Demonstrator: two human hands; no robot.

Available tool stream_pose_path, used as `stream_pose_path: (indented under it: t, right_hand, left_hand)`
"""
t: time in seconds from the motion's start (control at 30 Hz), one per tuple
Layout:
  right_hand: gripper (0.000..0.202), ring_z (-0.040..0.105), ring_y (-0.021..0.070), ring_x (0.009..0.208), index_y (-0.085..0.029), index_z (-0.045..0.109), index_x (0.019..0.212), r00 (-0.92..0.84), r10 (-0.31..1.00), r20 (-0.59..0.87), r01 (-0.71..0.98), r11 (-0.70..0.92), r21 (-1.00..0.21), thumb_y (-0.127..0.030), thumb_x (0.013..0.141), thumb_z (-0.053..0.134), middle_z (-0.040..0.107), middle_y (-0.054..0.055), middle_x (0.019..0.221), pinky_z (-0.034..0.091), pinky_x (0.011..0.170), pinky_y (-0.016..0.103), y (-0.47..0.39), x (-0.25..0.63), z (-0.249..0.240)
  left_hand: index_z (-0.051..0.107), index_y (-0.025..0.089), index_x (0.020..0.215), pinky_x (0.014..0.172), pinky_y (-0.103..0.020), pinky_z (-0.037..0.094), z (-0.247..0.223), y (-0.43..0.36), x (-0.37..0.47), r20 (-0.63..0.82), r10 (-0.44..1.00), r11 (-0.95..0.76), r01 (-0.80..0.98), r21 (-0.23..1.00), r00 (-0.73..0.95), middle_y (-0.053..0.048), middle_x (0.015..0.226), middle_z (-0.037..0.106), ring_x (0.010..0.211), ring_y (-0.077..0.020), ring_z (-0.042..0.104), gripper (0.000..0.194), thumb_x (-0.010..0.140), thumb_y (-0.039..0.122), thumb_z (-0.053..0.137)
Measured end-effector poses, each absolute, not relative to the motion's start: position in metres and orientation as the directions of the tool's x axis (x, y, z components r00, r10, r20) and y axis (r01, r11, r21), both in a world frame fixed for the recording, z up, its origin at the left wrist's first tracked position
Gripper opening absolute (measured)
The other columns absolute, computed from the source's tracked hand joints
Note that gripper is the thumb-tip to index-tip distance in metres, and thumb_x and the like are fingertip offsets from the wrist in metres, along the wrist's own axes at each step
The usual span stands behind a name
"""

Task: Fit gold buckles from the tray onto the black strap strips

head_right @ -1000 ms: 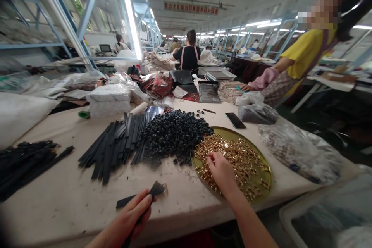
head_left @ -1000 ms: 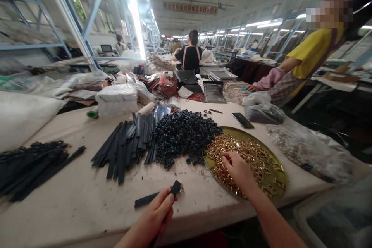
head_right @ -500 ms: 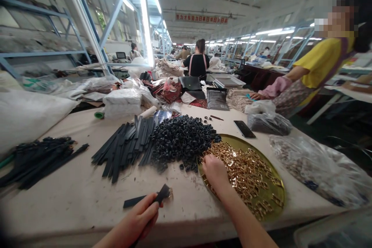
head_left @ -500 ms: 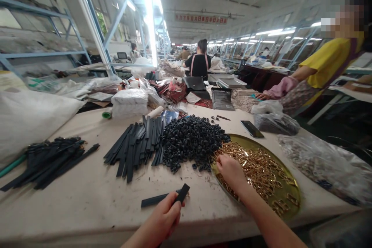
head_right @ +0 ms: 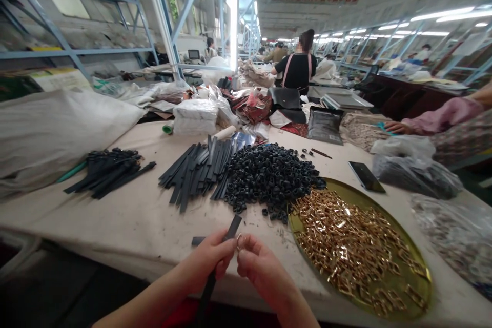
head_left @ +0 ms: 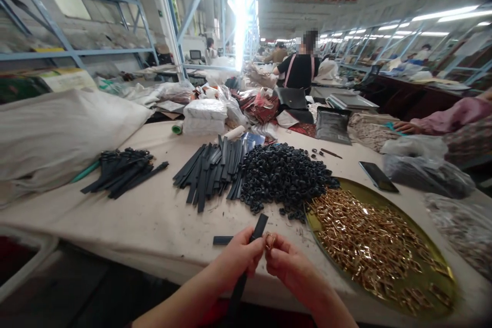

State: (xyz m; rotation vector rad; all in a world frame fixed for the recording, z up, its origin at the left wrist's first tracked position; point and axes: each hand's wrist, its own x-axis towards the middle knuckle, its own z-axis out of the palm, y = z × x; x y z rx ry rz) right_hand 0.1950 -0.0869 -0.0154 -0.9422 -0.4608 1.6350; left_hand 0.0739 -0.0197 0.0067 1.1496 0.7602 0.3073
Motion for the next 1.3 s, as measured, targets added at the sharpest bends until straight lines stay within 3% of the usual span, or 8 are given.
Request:
stream_pose_path:
  t: [0.13, 0.33, 0.43, 0.57, 0.7, 0.8, 1.13, 1.3]
  right_hand:
    - [0.023, 0.039, 0.0062, 0.053, -0.017, 0.052, 0.064, 0.151, 0.95, -0.275, -0.529, -0.157, -0.834, -0.032, 0.065, 0.069, 0.047, -0.005, 0.058, 0.032, 0.051, 0.019, -0.084, 0.188, -0.024]
    - [0.019, 0.049, 0.0079, 0.062, -0.018, 0.061, 0.071, 0.212, 0.891, -0.402, -0.73, -0.129, -0.672, -0.034, 0.065, 0.07, 0.058, -0.002, 0.067, 0.04, 0.06, 0.02, -0.08, 0.181, -0.034]
    - [0.02, 0.054, 0.0092, 0.069, -0.019, 0.061, 0.07, 0.255, 0.849, -0.462, -0.757, -0.121, -0.642, -0.032, 0.061, 0.073, 0.063, 0.0, 0.077, 0.042, 0.061, 0.02, -0.08, 0.184, -0.037]
    - [0.02, 0.049, 0.0062, 0.058, -0.018, 0.06, 0.067, 0.316, 0.844, -0.433, -0.683, -0.115, -0.722, -0.032, 0.062, 0.072, 0.062, -0.002, 0.074, 0.04, 0.056, 0.019, -0.08, 0.192, -0.043]
    - [0.023, 0.047, 0.0058, 0.053, -0.019, 0.057, 0.074, 0.372, 0.852, -0.367, -0.543, -0.12, -0.831, -0.032, 0.062, 0.072, 0.06, -0.003, 0.069, 0.038, 0.054, 0.02, -0.081, 0.192, -0.049]
    - [0.027, 0.046, 0.0059, 0.052, -0.02, 0.056, 0.082, 0.361, 0.866, -0.346, -0.488, -0.14, -0.862, -0.034, 0.064, 0.07, 0.057, -0.005, 0.067, 0.038, 0.054, 0.02, -0.085, 0.187, -0.052]
    - [0.024, 0.043, 0.0051, 0.053, -0.018, 0.053, 0.075, 0.384, 0.862, -0.331, -0.406, -0.164, -0.899, -0.039, 0.069, 0.064, 0.051, -0.006, 0.06, 0.035, 0.054, 0.019, -0.093, 0.173, -0.051]
    - [0.024, 0.045, 0.0065, 0.055, -0.018, 0.054, 0.078, 0.361, 0.878, -0.315, -0.353, -0.184, -0.917, -0.039, 0.07, 0.064, 0.052, -0.005, 0.062, 0.037, 0.055, 0.02, -0.097, 0.165, -0.049]
  left_hand:
    - [0.043, 0.017, 0.078, 0.034, -0.017, 0.022, 0.008, -0.023, 0.074, -0.335, 0.669, 0.32, 0.15, 0.936, 0.663, 0.009, 0.046, 0.038, 0.035, -0.0046, 0.029, 0.026, 0.076, 0.042, 0.049]
    - [0.039, 0.019, 0.077, 0.037, -0.019, 0.023, -0.004, -0.021, 0.076, -0.334, 0.699, 0.266, 0.204, 0.942, 0.632, 0.01, 0.046, 0.032, 0.038, -0.0067, 0.028, 0.027, 0.08, 0.046, 0.041]
    - [0.041, 0.018, 0.076, 0.044, -0.021, 0.027, -0.01, -0.017, 0.068, -0.278, 0.694, 0.082, 0.311, 0.947, 0.664, 0.007, 0.052, 0.038, 0.044, -0.0083, 0.034, 0.026, 0.084, 0.043, 0.034]
    - [0.046, 0.018, 0.073, 0.055, -0.023, 0.029, -0.01, -0.013, 0.052, -0.228, 0.651, -0.224, 0.47, 0.854, 0.724, 0.002, 0.063, 0.048, 0.06, -0.0116, 0.044, 0.026, 0.086, 0.036, 0.032]
    - [0.051, 0.019, 0.079, 0.056, -0.023, 0.029, -0.005, -0.012, 0.046, -0.27, 0.579, -0.325, 0.521, 0.789, 0.769, 0.0, 0.07, 0.056, 0.064, -0.0136, 0.049, 0.025, 0.086, 0.033, 0.031]
    - [0.052, 0.019, 0.08, 0.06, -0.023, 0.032, -0.003, -0.013, 0.049, -0.253, 0.552, -0.34, 0.491, 0.802, 0.795, -0.001, 0.075, 0.058, 0.069, -0.0148, 0.051, 0.025, 0.086, 0.031, 0.031]
    - [0.051, 0.017, 0.083, 0.064, -0.023, 0.036, -0.004, -0.02, 0.053, -0.281, 0.58, -0.162, 0.446, 0.88, 0.765, -0.001, 0.081, 0.057, 0.075, -0.0145, 0.051, 0.014, 0.079, 0.023, 0.039]
    - [0.047, 0.016, 0.082, 0.057, -0.022, 0.037, -0.004, -0.021, 0.05, -0.314, 0.601, -0.047, 0.424, 0.904, 0.735, 0.003, 0.068, 0.052, 0.062, -0.011, 0.048, 0.015, 0.081, 0.027, 0.036]
